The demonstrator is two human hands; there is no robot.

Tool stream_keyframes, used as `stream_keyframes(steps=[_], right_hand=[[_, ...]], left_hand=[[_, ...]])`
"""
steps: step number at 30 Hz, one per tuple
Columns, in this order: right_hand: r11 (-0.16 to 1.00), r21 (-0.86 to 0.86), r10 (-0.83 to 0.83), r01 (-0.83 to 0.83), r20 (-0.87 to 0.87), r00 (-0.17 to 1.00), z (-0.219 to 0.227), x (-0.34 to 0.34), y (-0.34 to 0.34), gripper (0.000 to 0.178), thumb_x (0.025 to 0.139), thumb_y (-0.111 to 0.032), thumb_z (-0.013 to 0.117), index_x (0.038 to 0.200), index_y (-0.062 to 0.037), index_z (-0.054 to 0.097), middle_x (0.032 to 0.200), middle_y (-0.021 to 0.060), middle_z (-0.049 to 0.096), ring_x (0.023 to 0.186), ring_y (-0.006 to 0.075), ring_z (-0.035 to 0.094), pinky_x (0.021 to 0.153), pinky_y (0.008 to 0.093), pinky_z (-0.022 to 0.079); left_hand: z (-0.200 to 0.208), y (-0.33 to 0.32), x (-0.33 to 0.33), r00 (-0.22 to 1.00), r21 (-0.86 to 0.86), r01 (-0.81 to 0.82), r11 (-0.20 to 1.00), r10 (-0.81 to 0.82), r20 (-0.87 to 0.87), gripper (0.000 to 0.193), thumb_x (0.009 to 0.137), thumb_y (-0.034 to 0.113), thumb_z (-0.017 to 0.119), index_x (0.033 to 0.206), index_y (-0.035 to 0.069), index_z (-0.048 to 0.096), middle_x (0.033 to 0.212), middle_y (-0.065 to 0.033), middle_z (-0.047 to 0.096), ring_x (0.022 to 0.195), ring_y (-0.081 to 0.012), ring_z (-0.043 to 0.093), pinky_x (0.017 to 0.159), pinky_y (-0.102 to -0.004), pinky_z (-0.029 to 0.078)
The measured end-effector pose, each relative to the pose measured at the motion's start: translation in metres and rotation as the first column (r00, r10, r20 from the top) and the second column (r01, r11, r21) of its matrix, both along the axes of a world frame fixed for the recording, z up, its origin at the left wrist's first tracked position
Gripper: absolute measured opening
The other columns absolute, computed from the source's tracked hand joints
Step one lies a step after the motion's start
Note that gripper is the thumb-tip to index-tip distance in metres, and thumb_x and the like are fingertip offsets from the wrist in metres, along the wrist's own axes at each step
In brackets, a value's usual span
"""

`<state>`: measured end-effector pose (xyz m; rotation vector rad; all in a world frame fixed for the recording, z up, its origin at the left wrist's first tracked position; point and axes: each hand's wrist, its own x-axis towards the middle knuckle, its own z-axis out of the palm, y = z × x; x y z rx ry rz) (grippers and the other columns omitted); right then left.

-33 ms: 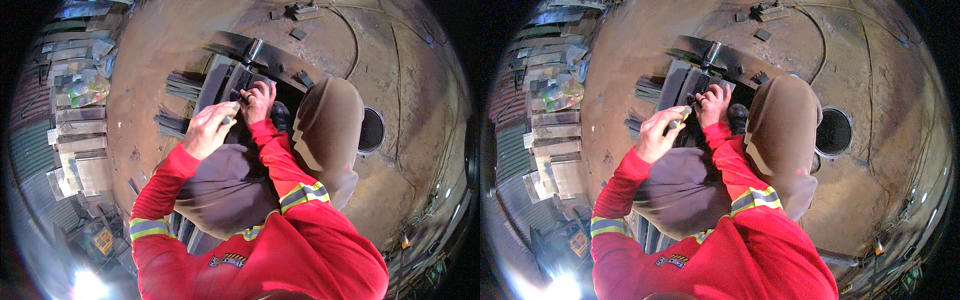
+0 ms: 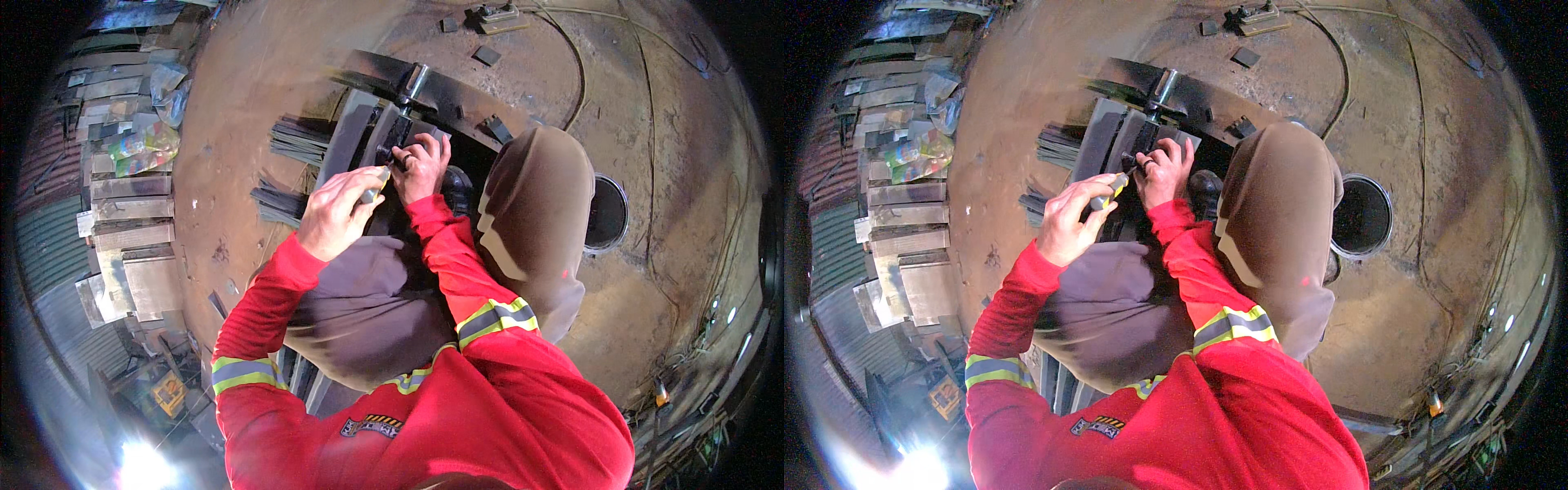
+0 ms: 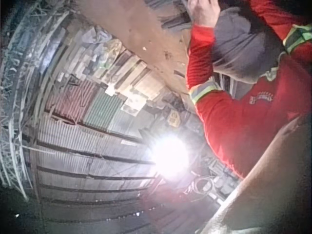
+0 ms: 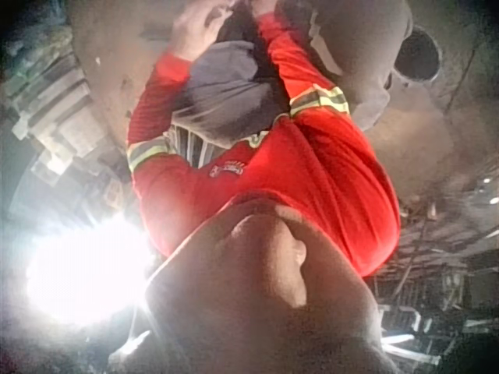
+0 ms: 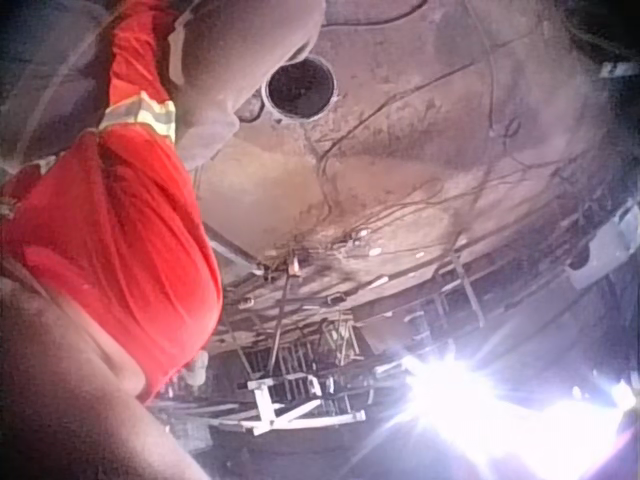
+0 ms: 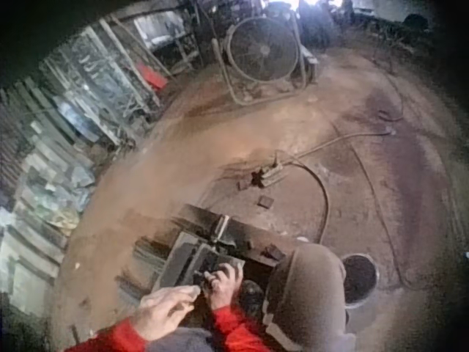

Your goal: The person sits on the floor and assembles a metal frame structure. They use a screwdriver to tighten screws into brackets, securing metal bars together. The person repeatedly adjusts the alignment of the bars and tightens fasteners to assemble the frame.

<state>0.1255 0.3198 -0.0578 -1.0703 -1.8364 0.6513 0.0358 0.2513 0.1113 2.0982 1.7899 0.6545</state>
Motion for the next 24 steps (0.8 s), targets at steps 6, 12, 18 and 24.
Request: stream_keyframes(steps=[6,12,18,24], right_hand=[[1.000,-0.003,0.021,-0.021,-0.028,0.999,0.003,-0.005,-0.001,0.020,0.062,-0.013,0.073,0.082,-0.0102,0.069,0.078,0.0039,0.060,0.102,0.0246,0.052,0.104,0.0521,0.025],[0.994,-0.103,0.044,-0.045,-0.014,0.999,0.001,-0.008,0.007,0.024,0.062,-0.020,0.077,0.083,-0.0106,0.071,0.082,0.0030,0.063,0.108,0.0246,0.050,0.106,0.0531,0.021],[0.986,-0.159,0.066,-0.060,0.036,0.997,-0.005,-0.005,0.011,0.029,0.065,-0.029,0.076,0.083,-0.0072,0.071,0.092,0.0057,0.062,0.115,0.0294,0.043,0.108,0.0531,0.017],[0.985,-0.151,0.101,-0.077,0.161,0.982,-0.007,-0.008,0.017,0.034,0.069,-0.034,0.072,0.085,-0.0035,0.069,0.105,0.0077,0.056,0.122,0.0326,0.036,0.109,0.0535,0.014]], left_hand=[[0.010,0.012,-0.013,0.978,-0.023,-0.205,0.979,0.206,0.042,0.028,0.075,0.001,0.070,0.101,0.004,0.060,0.104,-0.0114,0.066,0.098,-0.0224,0.064,0.084,-0.0316,0.049],[0.003,0.088,-0.028,0.948,-0.133,-0.257,0.957,0.277,0.158,0.034,0.076,0.004,0.072,0.108,0.005,0.060,0.097,-0.0047,0.066,0.085,-0.0107,0.061,0.074,-0.0259,0.048],[-0.027,0.136,-0.008,0.986,-0.191,-0.153,0.970,0.164,0.042,0.030,0.075,0.009,0.069,0.104,0.005,0.062,0.079,-0.0103,0.064,0.066,-0.0155,0.060,0.063,-0.0297,0.048],[-0.100,0.206,-0.039,0.884,-0.281,-0.434,0.856,0.344,-0.317,0.037,0.078,0.030,0.066,0.108,0.009,0.063,0.107,-0.0170,0.064,0.101,-0.0321,0.060,0.088,-0.0407,0.047]])
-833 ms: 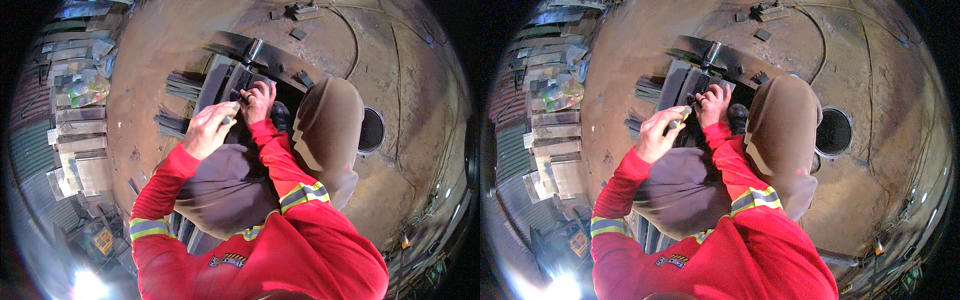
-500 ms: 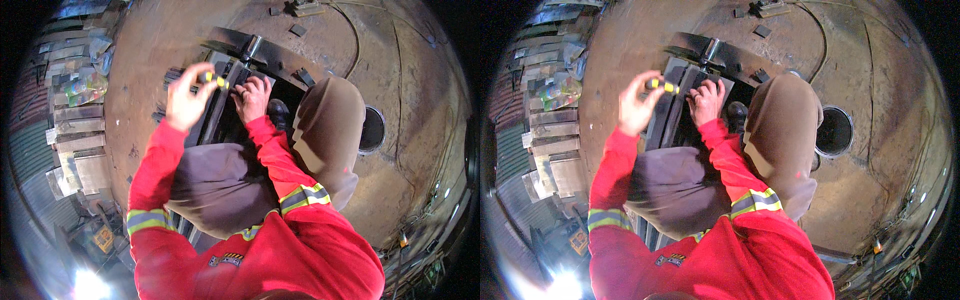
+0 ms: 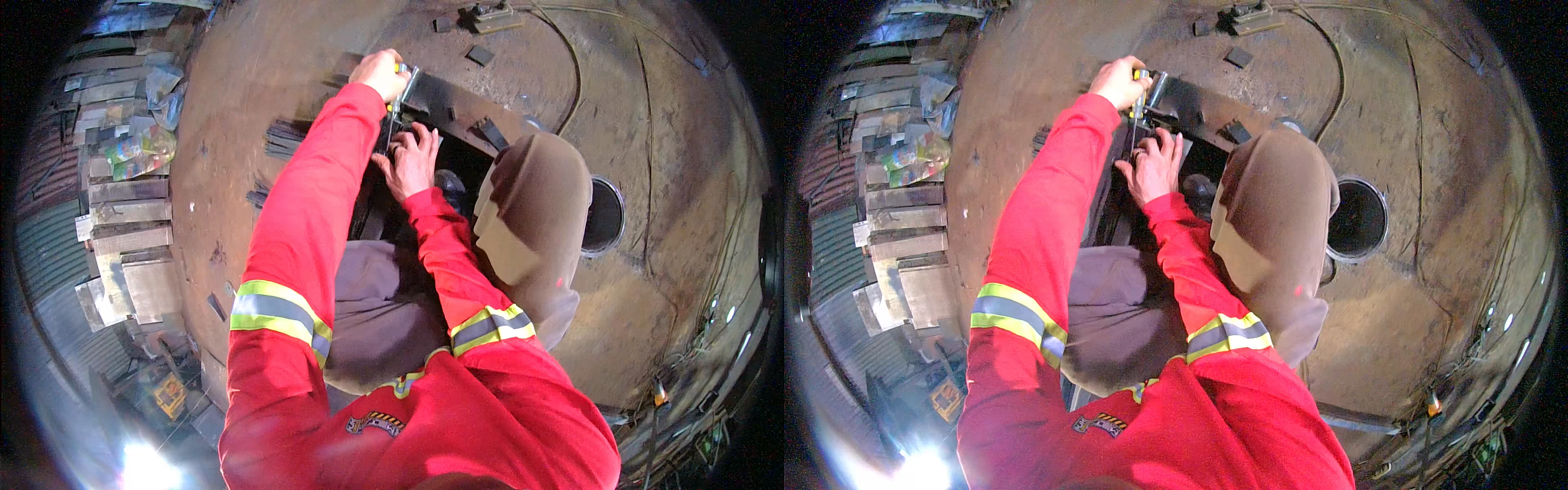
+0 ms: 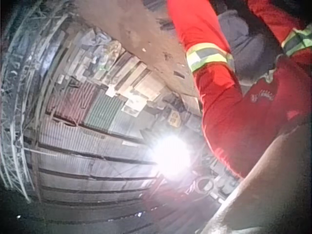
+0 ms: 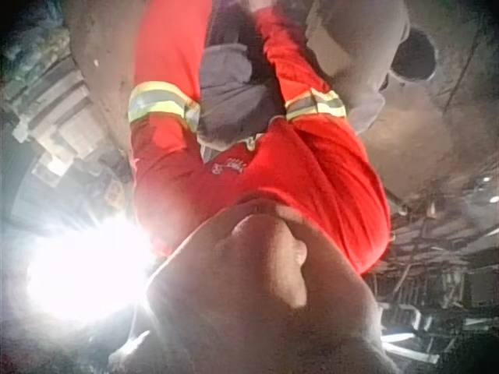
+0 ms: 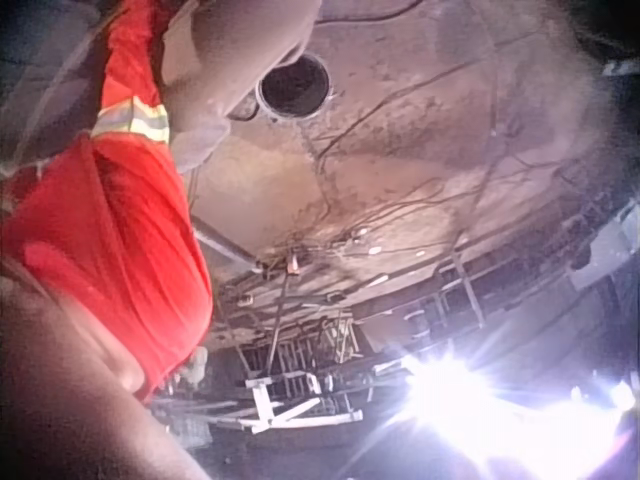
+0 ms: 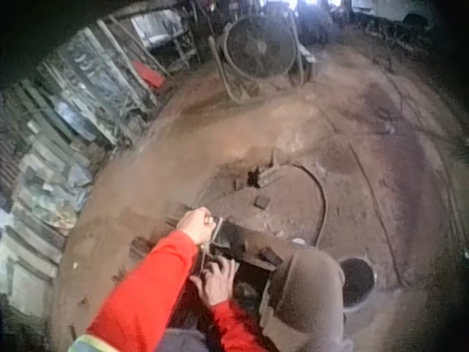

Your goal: The person sits on the floor and assembles a metal frame structure. They use a screwdriver to tighten screws into brackets, securing metal bars together. The person repeatedly adjusts the alignment of the bars and tightens fasteners to assemble the frame.

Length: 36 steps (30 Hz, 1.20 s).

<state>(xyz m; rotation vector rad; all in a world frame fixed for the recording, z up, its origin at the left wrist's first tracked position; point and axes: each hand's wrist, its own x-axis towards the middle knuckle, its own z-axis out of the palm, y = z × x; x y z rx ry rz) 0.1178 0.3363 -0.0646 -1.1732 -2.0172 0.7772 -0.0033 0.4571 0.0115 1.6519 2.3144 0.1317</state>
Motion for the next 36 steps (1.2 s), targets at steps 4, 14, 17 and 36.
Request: stream_keyframes(steps=[4,14,17,36], right_hand=[[0.997,0.009,0.071,-0.071,0.032,0.997,0.001,0.008,-0.003,0.034,0.069,-0.034,0.072,0.085,-0.0036,0.069,0.104,0.0077,0.057,0.124,0.0321,0.034,0.110,0.0539,0.012],[0.994,-0.075,0.074,-0.077,-0.049,0.996,0.000,0.005,-0.004,0.033,0.070,-0.029,0.072,0.088,-0.0020,0.065,0.105,0.0083,0.057,0.123,0.0328,0.036,0.108,0.0548,0.016],[0.992,-0.109,0.049,-0.060,-0.100,0.994,-0.004,0.003,-0.002,0.034,0.069,-0.031,0.074,0.084,-0.0008,0.065,0.103,0.0085,0.058,0.124,0.0324,0.035,0.109,0.0549,0.015],[0.979,-0.201,-0.005,-0.028,-0.164,0.987,-0.006,-0.002,-0.009,0.027,0.064,-0.025,0.075,0.078,-0.0030,0.068,0.101,0.0079,0.060,0.131,0.0296,0.030,0.109,0.0560,0.011]], left_hand=[[-0.013,-0.007,0.009,1.000,0.067,0.009,0.998,-0.010,0.019,0.045,0.076,0.031,0.069,0.111,0.005,0.060,0.090,-0.0162,0.066,0.086,-0.0275,0.064,0.078,-0.0376,0.049],[-0.033,-0.004,0.003,0.945,0.019,-0.042,0.999,0.034,0.326,0.033,0.079,0.021,0.067,0.104,0.003,0.055,0.080,-0.0125,0.061,0.064,-0.0183,0.064,0.059,-0.0365,0.052],[-0.034,-0.008,0.011,0.773,0.059,-0.247,0.967,0.160,0.614,0.027,0.083,0.023,0.064,0.098,0.004,0.053,0.069,-0.0072,0.056,0.046,-0.0130,0.053,0.042,-0.0316,0.045],[-0.026,-0.002,0.027,0.615,-0.096,-0.422,0.901,0.362,0.701,0.014,0.083,0.014,0.062,0.080,0.007,0.049,0.053,0.0006,0.043,0.035,-0.0096,0.036,0.032,-0.0275,0.030]])
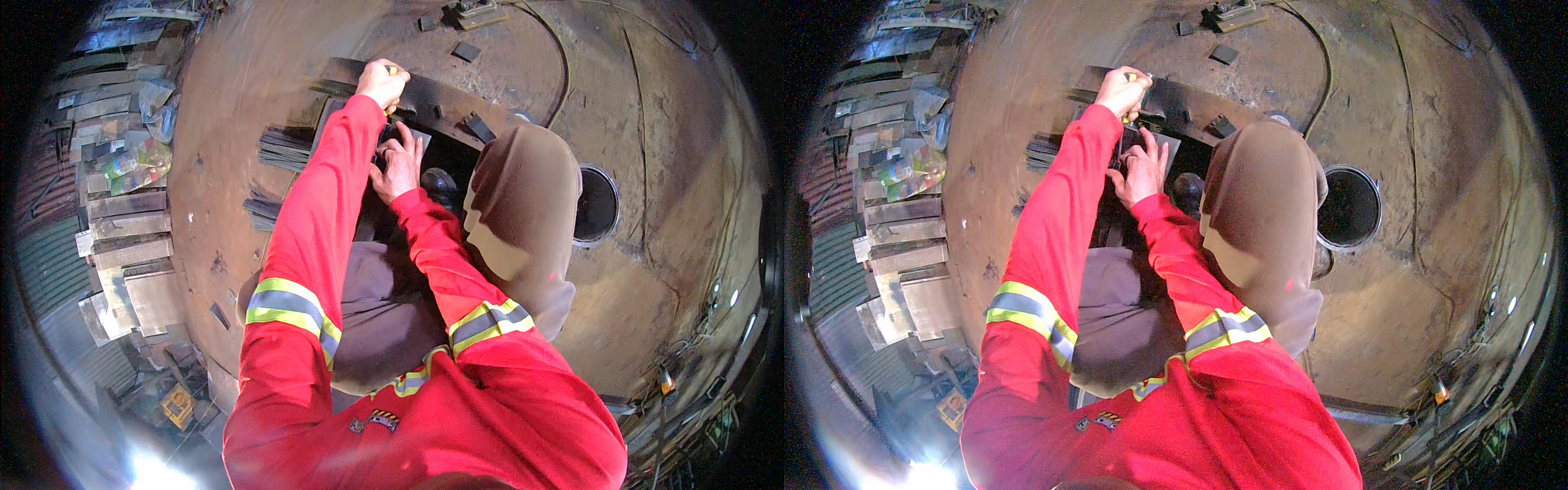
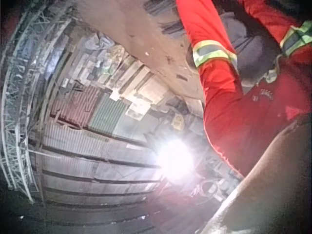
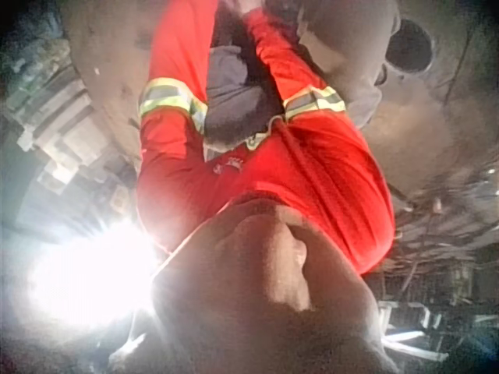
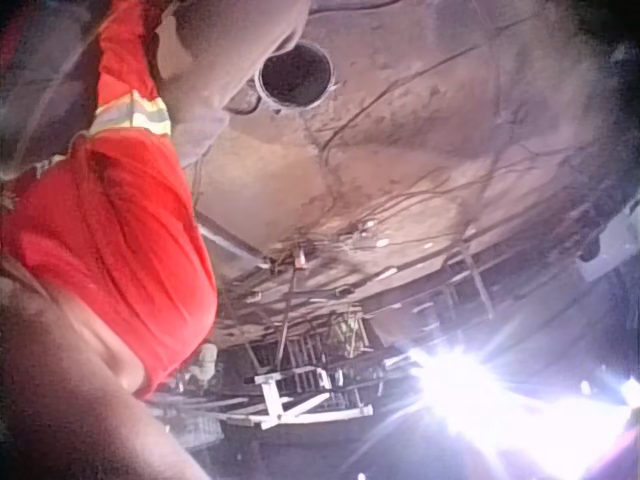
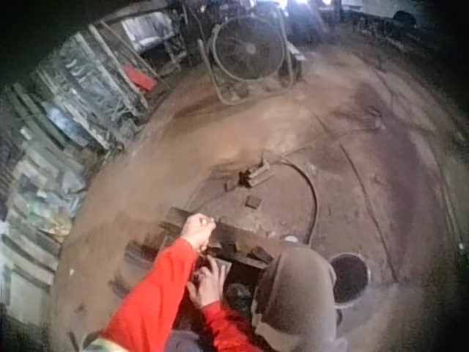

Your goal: The person sits on the floor and assembles a metal frame structure. They use a screwdriver to tighten screws into brackets, securing metal bars together. The person repeatedly adjusts the alignment of the bars and tightens fasteners to assemble the frame.

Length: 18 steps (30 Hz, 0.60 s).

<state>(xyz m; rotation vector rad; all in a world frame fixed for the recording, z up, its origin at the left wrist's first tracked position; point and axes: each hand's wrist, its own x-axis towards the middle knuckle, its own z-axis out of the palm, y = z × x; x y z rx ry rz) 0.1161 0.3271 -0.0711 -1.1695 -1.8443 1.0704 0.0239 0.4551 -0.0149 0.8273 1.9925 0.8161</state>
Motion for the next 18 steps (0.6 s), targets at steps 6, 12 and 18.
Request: stream_keyframes(steps=[6,12,18], right_hand=[[1.000,-0.021,0.008,-0.008,0.009,1.000,0.003,0.001,0.002,0.029,0.064,-0.029,0.076,0.077,-0.0032,0.068,0.099,0.0068,0.060,0.131,0.0287,0.030,0.108,0.0570,0.014],[1.000,-0.006,-0.004,0.004,0.031,1.000,0.001,0.000,0.004,0.030,0.065,-0.029,0.075,0.078,-0.0030,0.069,0.100,0.0063,0.060,0.131,0.0281,0.030,0.108,0.0570,0.014],[0.998,-0.041,0.052,-0.050,0.051,0.997,0.007,0.004,0.002,0.033,0.068,-0.030,0.074,0.083,-0.0006,0.069,0.103,0.0079,0.060,0.132,0.0306,0.028,0.107,0.0583,0.015]], left_hand=[[0.014,0.002,-0.005,0.911,-0.091,0.097,0.991,-0.051,0.409,0.036,0.090,0.034,0.059,0.068,0.013,0.040,0.045,0.0054,0.030,0.033,-0.0068,0.025,0.032,-0.0262,0.018],[0.010,0.005,0.009,0.994,-0.102,-0.102,0.989,0.105,0.024,0.032,0.091,0.032,0.057,0.071,0.013,0.040,0.046,0.0060,0.028,0.033,-0.0067,0.024,0.032,-0.0256,0.017],[0.019,0.013,-0.015,0.806,-0.115,0.159,0.981,-0.061,0.589,0.033,0.092,0.029,0.056,0.069,0.016,0.035,0.045,0.0057,0.028,0.032,-0.0073,0.021,0.032,-0.0267,0.017]])
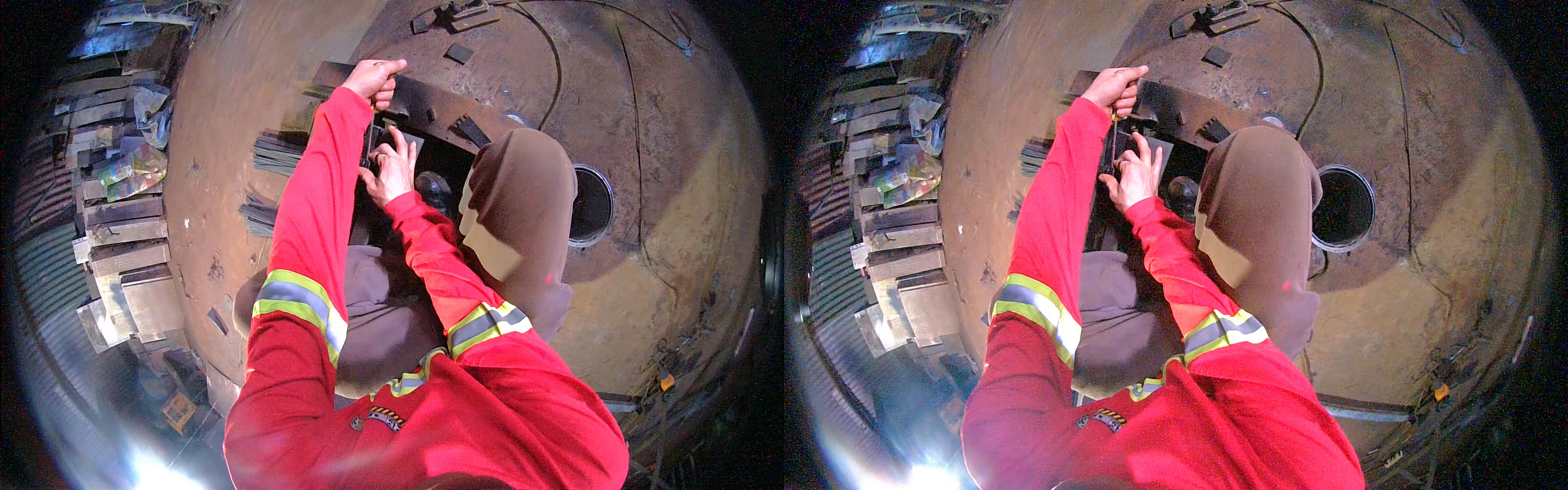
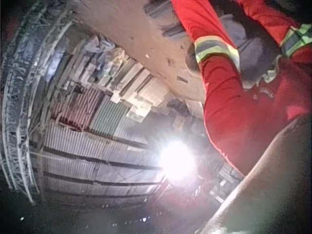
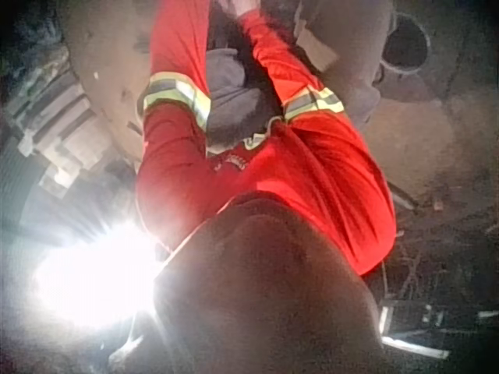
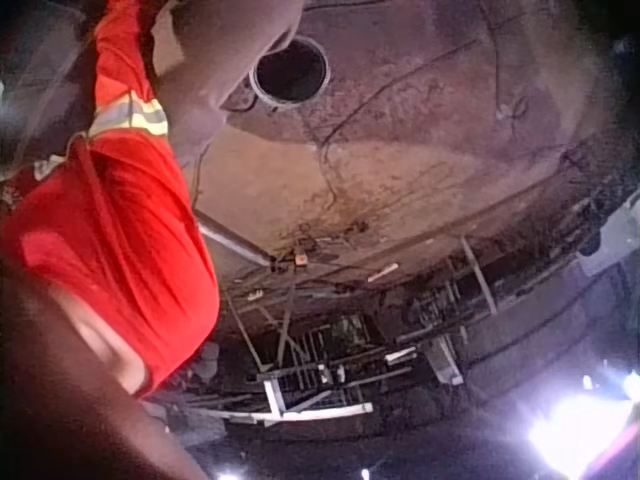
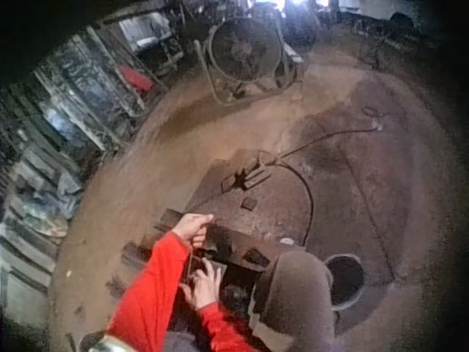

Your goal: The person sits on the floor and assembles a metal frame structure. They use a screwdriver to tighten screws into brackets, securing metal bars together. The person repeatedly adjusts the alignment of the bars and tightens fasteners to assemble the frame.

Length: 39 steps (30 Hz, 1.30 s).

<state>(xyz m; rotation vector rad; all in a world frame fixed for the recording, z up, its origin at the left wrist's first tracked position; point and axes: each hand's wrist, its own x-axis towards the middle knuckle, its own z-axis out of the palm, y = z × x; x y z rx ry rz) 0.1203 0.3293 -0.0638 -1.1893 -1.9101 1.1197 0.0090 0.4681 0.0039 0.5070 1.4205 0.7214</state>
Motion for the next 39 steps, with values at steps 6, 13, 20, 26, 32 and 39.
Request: stream_keyframes(steps=[6,13,20,26,32,39], right_hand=[[0.999,0.006,-0.044,0.045,-0.070,0.997,-0.003,-0.003,0.004,0.032,0.065,-0.029,0.077,0.080,-0.0020,0.067,0.103,0.0082,0.059,0.130,0.0289,0.031,0.108,0.0567,0.015],[0.999,0.039,0.011,-0.010,-0.007,1.000,-0.011,-0.001,0.003,0.033,0.064,-0.030,0.078,0.077,-0.0020,0.067,0.102,0.0089,0.059,0.131,0.0292,0.030,0.107,0.0567,0.017],[0.998,0.056,0.019,-0.017,-0.036,0.999,-0.008,0.000,0.004,0.034,0.063,-0.031,0.078,0.072,-0.0008,0.066,0.101,0.0069,0.060,0.130,0.0308,0.031,0.105,0.0592,0.019],[0.995,0.095,0.038,-0.044,0.063,0.997,-0.005,-0.003,0.001,0.033,0.065,-0.033,0.077,0.079,-0.0041,0.068,0.097,0.0067,0.060,0.130,0.0343,0.030,0.105,0.0560,0.019],[0.991,0.133,0.025,-0.031,0.049,0.998,-0.007,-0.002,0.005,0.034,0.072,-0.038,0.071,0.087,-0.0068,0.070,0.097,0.0044,0.062,0.126,0.0306,0.034,0.107,0.0571,0.016],[0.960,0.258,0.078,-0.108,0.123,0.989,-0.003,0.001,0.006,0.035,0.077,-0.037,0.066,0.088,-0.0047,0.071,0.089,0.0067,0.065,0.105,0.0209,0.053,0.109,0.0551,0.012]], left_hand=[[-0.001,0.003,-0.016,0.995,0.128,-0.079,0.989,0.071,0.068,0.033,0.091,0.031,0.057,0.069,0.015,0.038,0.045,0.0052,0.027,0.034,-0.0081,0.025,0.034,-0.0266,0.021],[0.000,0.006,-0.002,0.990,0.063,0.098,0.993,-0.104,0.092,0.037,0.090,0.031,0.058,0.064,0.015,0.038,0.045,0.0059,0.027,0.034,-0.0074,0.024,0.034,-0.0265,0.019],[-0.001,0.008,-0.008,0.988,0.066,0.076,0.995,-0.084,0.128,0.026,0.092,0.029,0.057,0.075,0.015,0.042,0.047,0.0061,0.028,0.035,-0.0058,0.025,0.033,-0.0245,0.019],[0.005,0.011,-0.018,0.940,0.231,0.056,0.971,-0.129,0.317,0.030,0.095,0.034,0.050,0.072,0.016,0.043,0.046,0.0059,0.026,0.034,-0.0063,0.023,0.032,-0.0225,0.021],[0.097,0.027,-0.019,0.992,0.452,-0.104,0.886,0.061,0.110,0.029,0.092,0.022,0.056,0.072,0.016,0.037,0.049,0.0048,0.027,0.037,-0.0068,0.024,0.037,-0.0246,0.019],[0.133,-0.116,-0.053,0.508,0.283,0.584,0.761,-0.071,-0.859,0.024,0.086,0.028,0.063,0.078,0.006,0.056,0.066,-0.0024,0.053,0.061,-0.0068,0.049,0.054,-0.0250,0.040]])
